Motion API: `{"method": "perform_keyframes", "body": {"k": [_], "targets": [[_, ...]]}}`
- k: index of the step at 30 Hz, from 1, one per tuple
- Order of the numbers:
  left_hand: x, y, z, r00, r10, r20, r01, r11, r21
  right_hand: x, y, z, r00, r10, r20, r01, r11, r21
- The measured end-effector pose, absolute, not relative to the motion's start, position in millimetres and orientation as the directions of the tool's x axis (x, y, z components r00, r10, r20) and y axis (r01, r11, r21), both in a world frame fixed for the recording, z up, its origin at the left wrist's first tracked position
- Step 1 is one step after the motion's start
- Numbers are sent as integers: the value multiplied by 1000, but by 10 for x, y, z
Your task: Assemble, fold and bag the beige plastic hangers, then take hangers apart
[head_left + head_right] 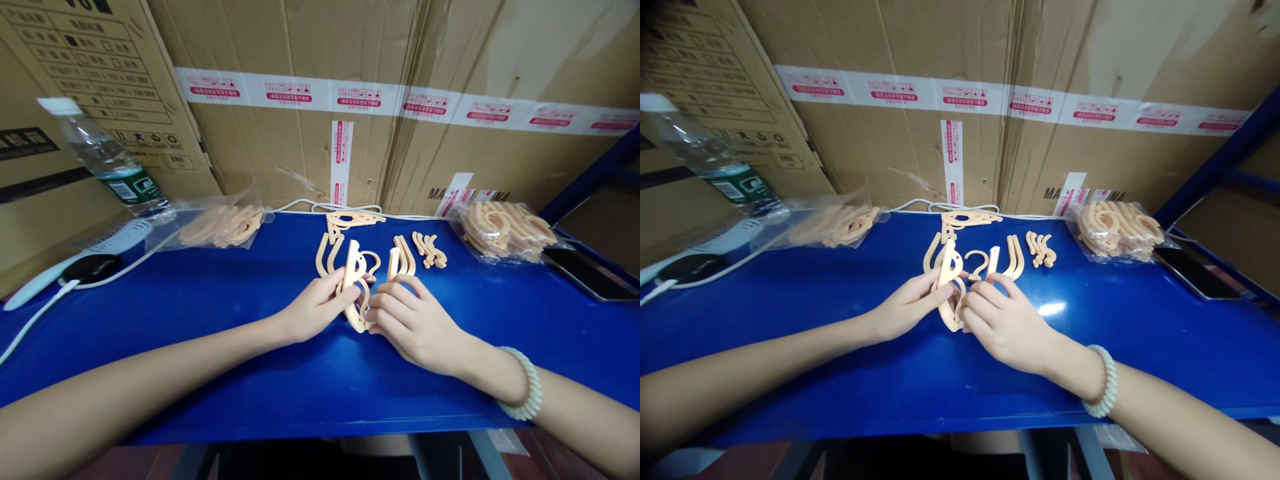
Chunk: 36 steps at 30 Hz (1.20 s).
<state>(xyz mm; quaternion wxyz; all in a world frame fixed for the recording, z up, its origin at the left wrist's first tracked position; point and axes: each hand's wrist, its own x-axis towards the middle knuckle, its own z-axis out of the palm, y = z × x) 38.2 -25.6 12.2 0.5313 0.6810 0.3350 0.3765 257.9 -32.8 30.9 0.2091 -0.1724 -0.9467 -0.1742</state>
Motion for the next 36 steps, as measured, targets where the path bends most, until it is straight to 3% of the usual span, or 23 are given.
{"method": "perform_keyframes", "body": {"k": [11, 18, 36], "targets": [[400, -184, 51, 437, 886, 155, -101, -123, 987, 2605, -297, 364, -819, 363, 445, 504, 826, 253], [395, -201, 43, 452, 875, 172, -24, -180, 983, 2629, -253, 336, -823, 419, 383, 546, 770, 331], [394, -182, 41, 434, 899, 54, -159, 18, 987, 2639, -306, 364, -835, 352, 424, 510, 784, 353]]}}
